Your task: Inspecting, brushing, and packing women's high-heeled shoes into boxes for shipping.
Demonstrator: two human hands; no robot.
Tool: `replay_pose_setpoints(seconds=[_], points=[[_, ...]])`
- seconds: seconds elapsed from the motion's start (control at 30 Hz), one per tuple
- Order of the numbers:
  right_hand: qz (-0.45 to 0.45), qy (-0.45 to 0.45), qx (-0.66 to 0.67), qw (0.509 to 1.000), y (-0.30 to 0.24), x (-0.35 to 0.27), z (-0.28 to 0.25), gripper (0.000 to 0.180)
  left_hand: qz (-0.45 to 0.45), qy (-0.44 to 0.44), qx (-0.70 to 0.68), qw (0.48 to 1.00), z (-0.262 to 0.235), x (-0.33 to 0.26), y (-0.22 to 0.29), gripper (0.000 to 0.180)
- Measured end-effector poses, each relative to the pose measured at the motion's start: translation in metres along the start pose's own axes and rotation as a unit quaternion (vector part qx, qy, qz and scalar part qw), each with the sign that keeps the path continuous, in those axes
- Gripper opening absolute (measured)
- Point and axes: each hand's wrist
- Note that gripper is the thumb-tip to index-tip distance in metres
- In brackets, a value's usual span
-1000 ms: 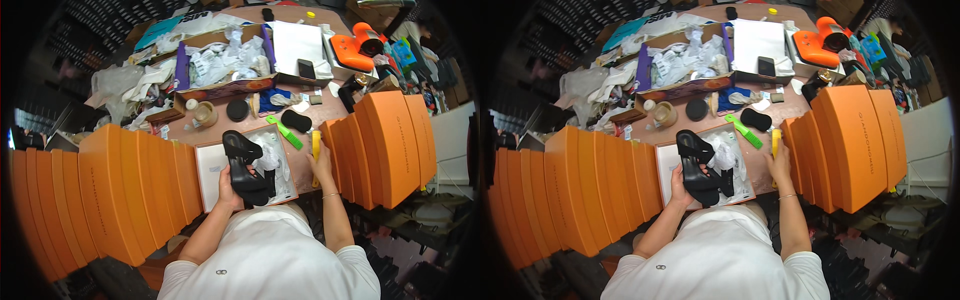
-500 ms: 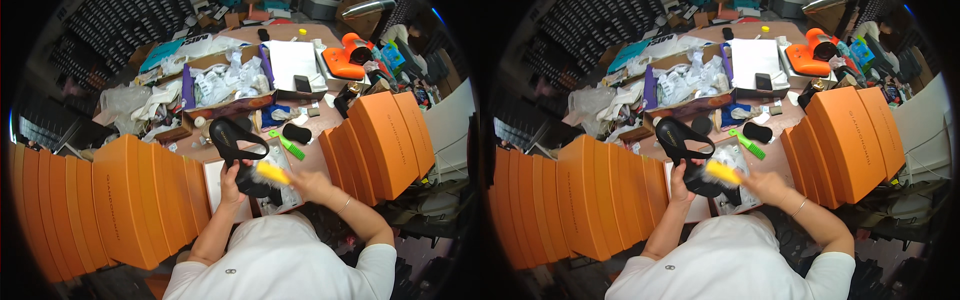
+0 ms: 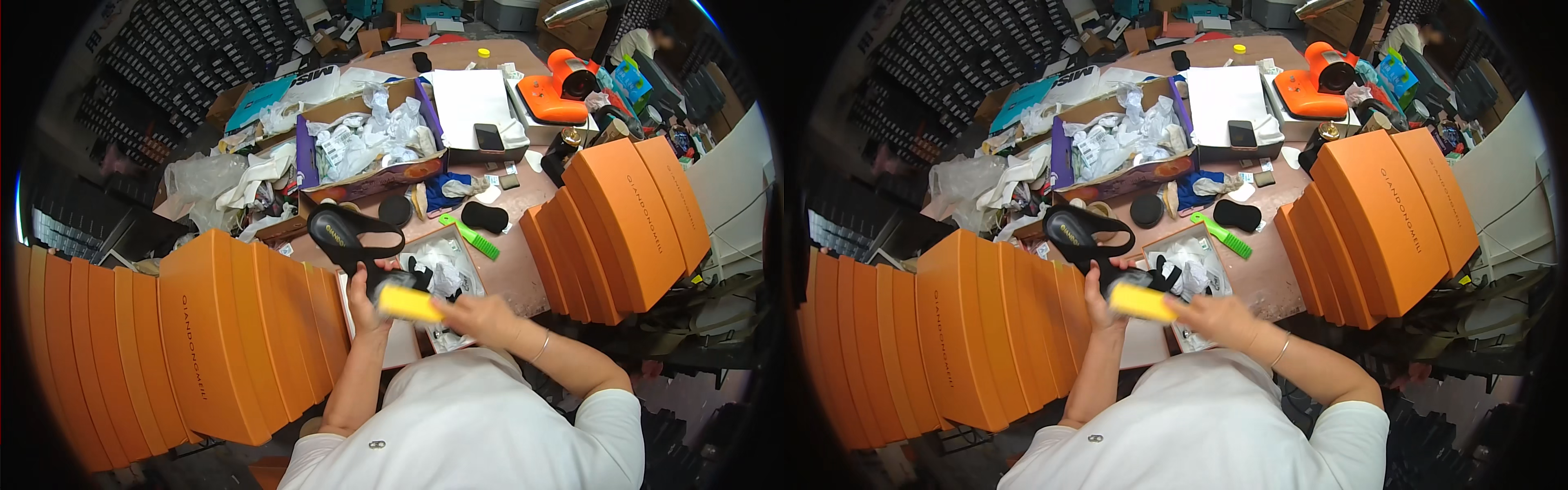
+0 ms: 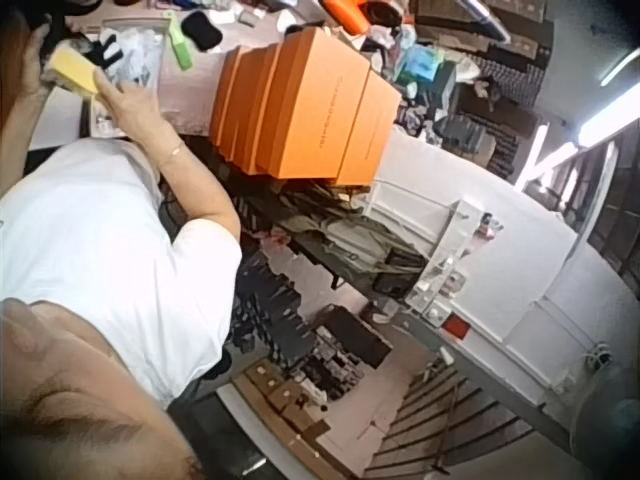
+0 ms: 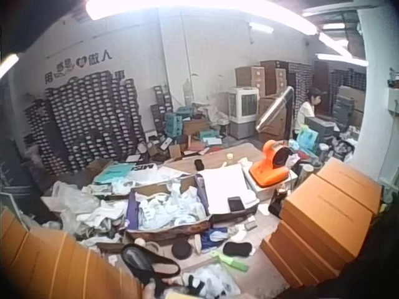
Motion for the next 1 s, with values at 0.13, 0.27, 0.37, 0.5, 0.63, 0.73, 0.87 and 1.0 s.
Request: replay_pose_setpoints(seconds=[0.13, 0.27, 0.37, 0.5, 0.63, 0.73, 0.87, 1.0], points=[[0.015, 0.068, 0.02, 0.997, -0.003, 0.005, -0.005, 0.046, 0.062, 0.049, -0.012, 0.997, -0.006, -0.007, 0.015, 0.038], [-0.013, 0.014, 0.026, 0.999, -0.004, 0.01, 0.014, 0.04, 0.055, 0.037, 0.049, 0.997, 0.0, -0.006, 0.01, 0.031], [0.194, -0.024, -0.021, 0.981, 0.063, -0.033, 0.016, 0.037, 0.018, 0.036, 0.003, 0.999, -0.007, -0.015, 0.013, 0.024], [-0.082, 0.169, 0.039, 0.981, 0.005, 0.054, -0.027, 0.044, -0.08, 0.065, 0.076, 0.992, -0.017, -0.03, -0.025, 0.02], [0.032, 0.152, -0.022, 0.988, 0.06, 0.035, 0.006, 0.048, -0.079, -0.015, 0.097, 0.992, 0.001, -0.042, -0.003, 0.026], [0.005, 0.235, 0.012, 0.972, 0.032, 0.046, 0.0, 0.052, -0.062, 0.016, 0.093, 0.994, 0.0, -0.031, -0.003, 0.028], [0.012, 0.126, 0.021, 0.992, 0.037, 0.034, 0.023, 0.051, -0.048, 0.033, 0.135, 0.989, 0.001, -0.045, 0.003, 0.025], [0.051, 0.186, 0.035, 0.981, 0.05, 0.039, 0.005, 0.045, -0.035, 0.027, 0.178, 0.983, -0.011, -0.035, 0.005, 0.032]])
Point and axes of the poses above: each hand's wrist, its own x-axis towards the middle knuckle, its own z-axis out of the palm, y = z × x, and after that the axes turned 13 degrees about -z, right-handed
